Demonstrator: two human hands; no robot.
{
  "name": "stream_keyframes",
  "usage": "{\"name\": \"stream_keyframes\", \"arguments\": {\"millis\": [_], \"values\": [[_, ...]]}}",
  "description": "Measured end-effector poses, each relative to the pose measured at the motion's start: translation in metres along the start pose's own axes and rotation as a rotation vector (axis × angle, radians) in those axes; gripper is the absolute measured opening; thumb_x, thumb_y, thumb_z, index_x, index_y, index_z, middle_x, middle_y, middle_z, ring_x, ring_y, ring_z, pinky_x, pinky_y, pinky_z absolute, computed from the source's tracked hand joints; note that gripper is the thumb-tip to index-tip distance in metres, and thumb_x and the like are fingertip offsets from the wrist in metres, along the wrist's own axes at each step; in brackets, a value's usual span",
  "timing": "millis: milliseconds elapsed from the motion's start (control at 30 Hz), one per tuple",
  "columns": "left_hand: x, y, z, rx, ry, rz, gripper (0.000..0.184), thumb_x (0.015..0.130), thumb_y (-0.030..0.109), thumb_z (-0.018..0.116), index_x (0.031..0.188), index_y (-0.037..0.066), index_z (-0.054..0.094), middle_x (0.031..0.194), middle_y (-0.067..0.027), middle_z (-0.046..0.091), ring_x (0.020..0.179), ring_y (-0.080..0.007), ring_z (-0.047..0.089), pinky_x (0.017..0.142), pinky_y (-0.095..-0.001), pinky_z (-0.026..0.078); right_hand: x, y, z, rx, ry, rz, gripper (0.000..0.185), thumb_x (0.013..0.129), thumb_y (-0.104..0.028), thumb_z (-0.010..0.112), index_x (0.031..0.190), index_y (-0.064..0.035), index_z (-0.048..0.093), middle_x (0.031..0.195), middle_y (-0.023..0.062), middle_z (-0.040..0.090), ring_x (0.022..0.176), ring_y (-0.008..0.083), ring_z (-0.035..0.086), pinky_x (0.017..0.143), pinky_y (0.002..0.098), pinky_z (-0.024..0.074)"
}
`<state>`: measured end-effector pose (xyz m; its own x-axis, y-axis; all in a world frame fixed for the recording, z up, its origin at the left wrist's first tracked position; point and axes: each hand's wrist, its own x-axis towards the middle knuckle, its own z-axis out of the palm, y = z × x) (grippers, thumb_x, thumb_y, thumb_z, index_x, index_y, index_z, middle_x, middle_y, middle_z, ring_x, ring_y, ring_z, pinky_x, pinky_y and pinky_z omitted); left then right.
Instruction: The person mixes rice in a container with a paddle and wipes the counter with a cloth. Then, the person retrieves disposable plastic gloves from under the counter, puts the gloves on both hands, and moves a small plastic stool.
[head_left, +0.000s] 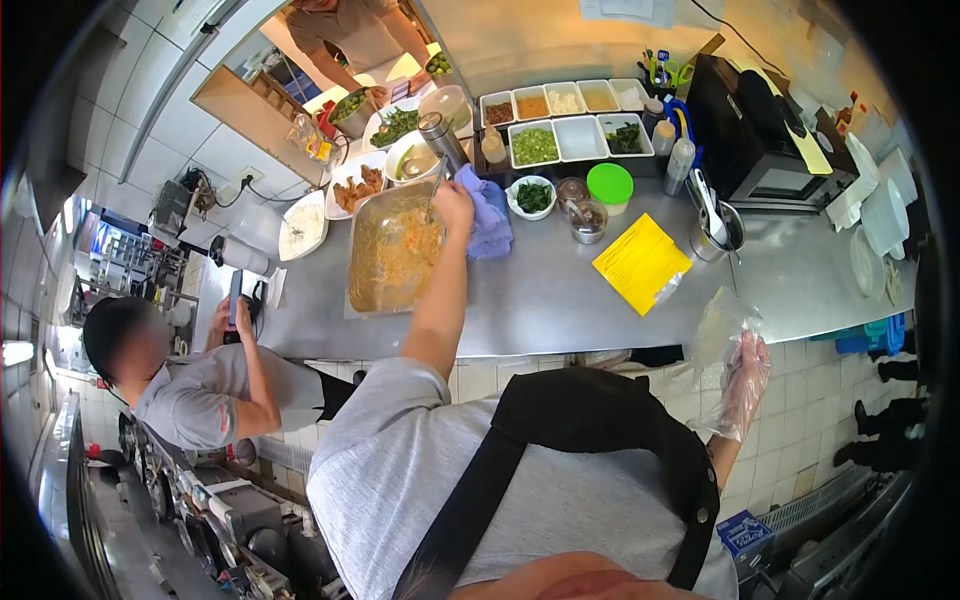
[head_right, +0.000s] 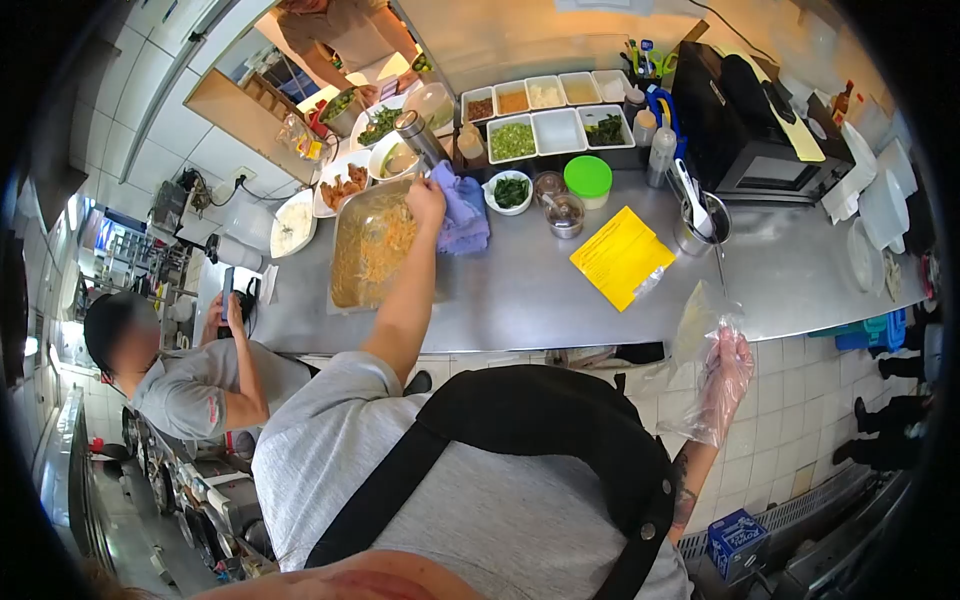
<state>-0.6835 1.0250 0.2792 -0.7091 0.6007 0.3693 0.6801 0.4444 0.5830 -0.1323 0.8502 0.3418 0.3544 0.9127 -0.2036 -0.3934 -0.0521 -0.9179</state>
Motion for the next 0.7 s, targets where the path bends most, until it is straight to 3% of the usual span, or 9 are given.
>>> {"name": "stream_keyframes", "arguments": {"millis": [67, 167, 233, 300, 367, 433, 533, 633, 700], "values": [[0.005, -0.011, 0.019, 0.113, -0.050, -0.009, 0.020, 0.081, 0.019, 0.063, 0.090, 0.002, 0.064, 0.090, -0.0222, 0.065, 0.085, -0.0405, 0.064, 0.075, -0.0459, 0.051, -0.004, -0.003, 0.005, -0.128, 0.012, -0.004, 0.012, 0.088, -0.013, 0.064, 0.094, -0.0031, 0.062, 0.081, -0.0009, 0.059, 0.070, 0.0063, 0.052, 0.063, 0.0209, 0.0413], [-0.045, 0.043, -0.007, 0.020, 0.108, 0.400, 0.022, 0.083, 0.019, 0.061, 0.094, 0.001, 0.066, 0.096, -0.0219, 0.065, 0.086, -0.0370, 0.065, 0.075, -0.0444, 0.051, -0.006, 0.003, 0.023, -0.285, 0.039, -0.074, 0.007, 0.087, -0.011, 0.065, 0.084, -0.0046, 0.063, 0.071, -0.0052, 0.054, 0.063, 0.0036, 0.046, 0.056, 0.0191, 0.0355], [-0.093, 0.095, -0.039, -0.165, -0.449, 0.295, 0.026, 0.083, 0.021, 0.062, 0.099, 0.001, 0.066, 0.097, -0.0196, 0.066, 0.086, -0.0331, 0.065, 0.075, -0.0418, 0.051, -0.011, 0.004, 0.038, -0.432, -0.015, -0.135, 0.008, 0.086, -0.010, 0.065, 0.080, -0.0044, 0.063, 0.068, -0.0064, 0.052, 0.061, 0.0033, 0.044, 0.054, 0.0195, 0.0340], [-0.153, 0.124, -0.046, -0.479, -0.946, 0.337, 0.025, 0.085, 0.024, 0.062, 0.095, 0.002, 0.069, 0.084, -0.0100, 0.070, 0.081, -0.0184, 0.066, 0.075, -0.0333, 0.050, -0.016, 0.003, 0.050, -0.633, -0.149, -0.193, 0.010, 0.086, -0.009, 0.065, 0.078, -0.0033, 0.062, 0.068, -0.0068, 0.052, 0.060, 0.0033, 0.043, 0.053, 0.0203, 0.0340], [-0.223, 0.155, -0.067, -0.662, -1.211, 0.440, 0.024, 0.087, 0.019, 0.062, 0.101, 0.000, 0.066, 0.090, -0.0095, 0.068, 0.085, -0.0155, 0.064, 0.075, -0.0310, 0.051, -0.013, 0.016, 0.060, -0.831, -0.245, -0.413, 0.008, 0.083, -0.006, 0.065, 0.079, -0.0011, 0.062, 0.070, 0.0044, 0.060, 0.058, 0.0153, 0.053, 0.052, 0.0306, 0.0413], [-0.270, 0.174, -0.076, -1.009, -1.529, -0.087, 0.026, 0.089, 0.019, 0.061, 0.105, -0.001, 0.061, 0.090, -0.0082, 0.066, 0.084, -0.0142, 0.063, 0.073, -0.0293, 0.051, -0.027, 0.022, 0.082, -0.989, -0.306, -0.646, 0.007, 0.081, -0.006, 0.065, 0.083, -0.0006, 0.061, 0.072, 0.0118, 0.062, 0.059, 0.0244, 0.058, 0.054, 0.0368, 0.0446], [-0.299, 0.180, -0.070, -1.173, -1.397, -0.332, 0.026, 0.091, 0.019, 0.059, 0.106, -0.001, 0.057, 0.088, -0.0063, 0.063, 0.080, -0.0149, 0.062, 0.070, -0.0287, 0.052, -0.037, 0.048, 0.094, -1.119, -0.266, -0.553, 0.014, 0.079, -0.007, 0.066, 0.090, -0.0010, 0.060, 0.077, 0.0185, 0.062, 0.065, 0.0352, 0.060, 0.059, 0.0428, 0.0467], [-0.291, 0.161, -0.051, -1.320, -1.555, -0.609, 0.022, 0.091, 0.017, 0.058, 0.103, 0.000, 0.057, 0.088, -0.0069, 0.062, 0.077, -0.0162, 0.062, 0.067, -0.0297, 0.051, -0.047, 0.040, 0.104, -1.111, -0.477, -0.515, 0.022, 0.078, -0.012, 0.068, 0.095, -0.0017, 0.058, 0.080, 0.0176, 0.063, 0.070, 0.0363, 0.062, 0.062, 0.0417, 0.0479], [-0.285, 0.149, -0.054, -1.329, -1.496, -0.715, 0.016, 0.091, 0.015, 0.057, 0.099, 0.001, 0.058, 0.090, -0.0073, 0.063, 0.077, -0.0151, 0.062, 0.066, -0.0295, 0.051, -0.053, 0.028, 0.107, -0.925, -0.680, -0.438, 0.029, 0.078, -0.014, 0.069, 0.103, -0.0022, 0.060, 0.084, 0.0192, 0.065, 0.077, 0.0350, 0.064, 0.066, 0.0391, 0.0498]]}}
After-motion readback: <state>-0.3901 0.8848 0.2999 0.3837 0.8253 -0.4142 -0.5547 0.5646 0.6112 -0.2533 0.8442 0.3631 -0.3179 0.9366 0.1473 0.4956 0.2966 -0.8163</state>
